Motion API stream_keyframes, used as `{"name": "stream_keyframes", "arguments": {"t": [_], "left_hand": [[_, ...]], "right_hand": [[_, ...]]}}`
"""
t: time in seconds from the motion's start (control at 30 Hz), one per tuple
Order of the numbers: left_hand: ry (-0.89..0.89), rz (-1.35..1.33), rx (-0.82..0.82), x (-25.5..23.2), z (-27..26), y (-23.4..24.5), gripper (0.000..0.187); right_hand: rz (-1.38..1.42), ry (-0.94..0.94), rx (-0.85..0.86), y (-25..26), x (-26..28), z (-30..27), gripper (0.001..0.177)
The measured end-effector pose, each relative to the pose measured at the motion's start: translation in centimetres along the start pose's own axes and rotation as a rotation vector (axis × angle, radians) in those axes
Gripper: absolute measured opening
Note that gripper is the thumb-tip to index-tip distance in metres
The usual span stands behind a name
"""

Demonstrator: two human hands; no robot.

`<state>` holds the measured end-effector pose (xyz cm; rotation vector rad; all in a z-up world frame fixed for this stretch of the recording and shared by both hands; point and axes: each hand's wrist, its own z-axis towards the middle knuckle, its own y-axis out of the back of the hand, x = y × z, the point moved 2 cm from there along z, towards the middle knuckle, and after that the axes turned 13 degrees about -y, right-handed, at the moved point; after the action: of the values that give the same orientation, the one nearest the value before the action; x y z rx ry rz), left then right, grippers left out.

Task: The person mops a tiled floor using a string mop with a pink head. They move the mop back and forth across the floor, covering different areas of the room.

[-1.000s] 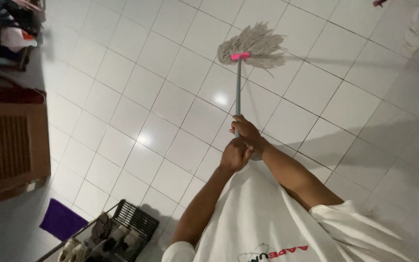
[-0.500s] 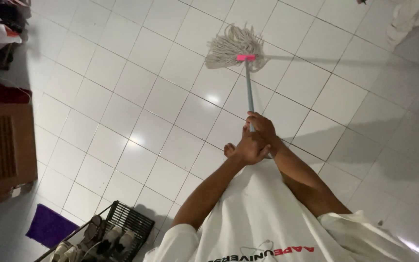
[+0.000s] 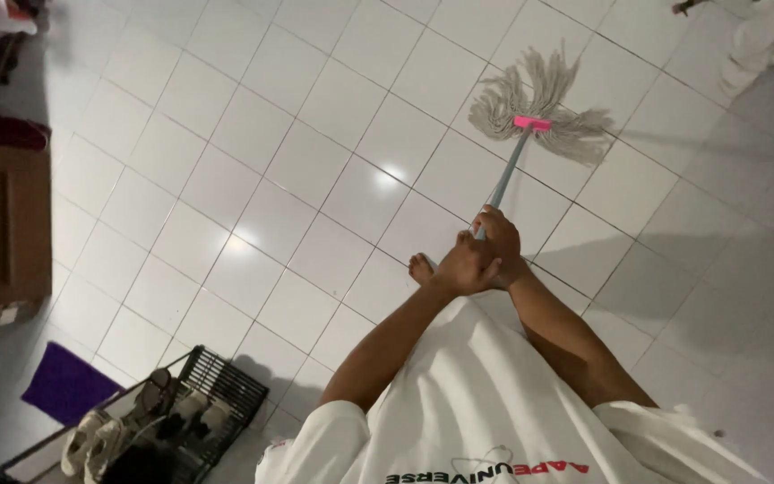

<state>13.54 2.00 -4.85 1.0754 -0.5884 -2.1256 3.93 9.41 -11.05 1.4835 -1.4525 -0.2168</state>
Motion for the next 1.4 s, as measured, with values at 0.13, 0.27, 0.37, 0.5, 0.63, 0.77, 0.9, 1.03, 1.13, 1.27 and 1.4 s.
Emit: {"name": "stream_keyframes", "arguments": {"t": [0.13,0.27,0.37,0.5,0.63,0.77,0.9,1.03,1.13,1.27,1.4], "left_hand": [[0.167,-0.147,-0.091,-0.1,-2.2,3.6,0.053],[0.332,-0.011,-0.132,-3.0,-2.4,7.6,0.052],[0.385,0.097,-0.150,-6.5,-0.5,11.1,0.051],[0.375,0.363,-0.150,-10.0,1.1,10.0,0.050],[0.415,0.322,-0.132,-9.1,1.7,4.4,0.049],[0.359,0.022,-0.178,-7.2,3.7,-1.1,0.054],[0.310,0.065,-0.159,-5.8,5.2,-6.1,0.054],[0.297,-0.004,-0.134,-6.3,8.7,-7.6,0.055],[0.313,-0.024,-0.099,-7.2,10.2,-8.0,0.056],[0.313,0.024,-0.123,-7.4,10.2,-9.0,0.056],[0.437,0.095,-0.093,-7.0,6.0,-10.5,0.062]], "right_hand": [[-0.007,0.070,0.063,-1.0,4.8,-0.1,0.017],[0.081,-0.220,0.372,0.9,11.8,-2.1,0.037],[0.155,-0.322,0.521,1.8,13.2,-3.8,0.065],[-0.009,-0.132,0.716,3.3,12.2,-5.3,0.069],[-0.239,0.262,0.745,-1.3,5.5,0.0,0.040],[-0.442,0.502,0.544,1.9,2.5,2.5,0.035],[-0.410,0.506,0.426,4.2,-1.9,4.4,0.036],[-0.380,0.435,0.396,7.0,-5.9,5.3,0.034],[-0.365,0.362,0.323,6.8,-9.6,6.6,0.034],[-0.390,0.361,0.280,6.6,-11.0,7.3,0.028],[-0.360,0.284,0.375,4.4,-11.3,5.1,0.019]]}}
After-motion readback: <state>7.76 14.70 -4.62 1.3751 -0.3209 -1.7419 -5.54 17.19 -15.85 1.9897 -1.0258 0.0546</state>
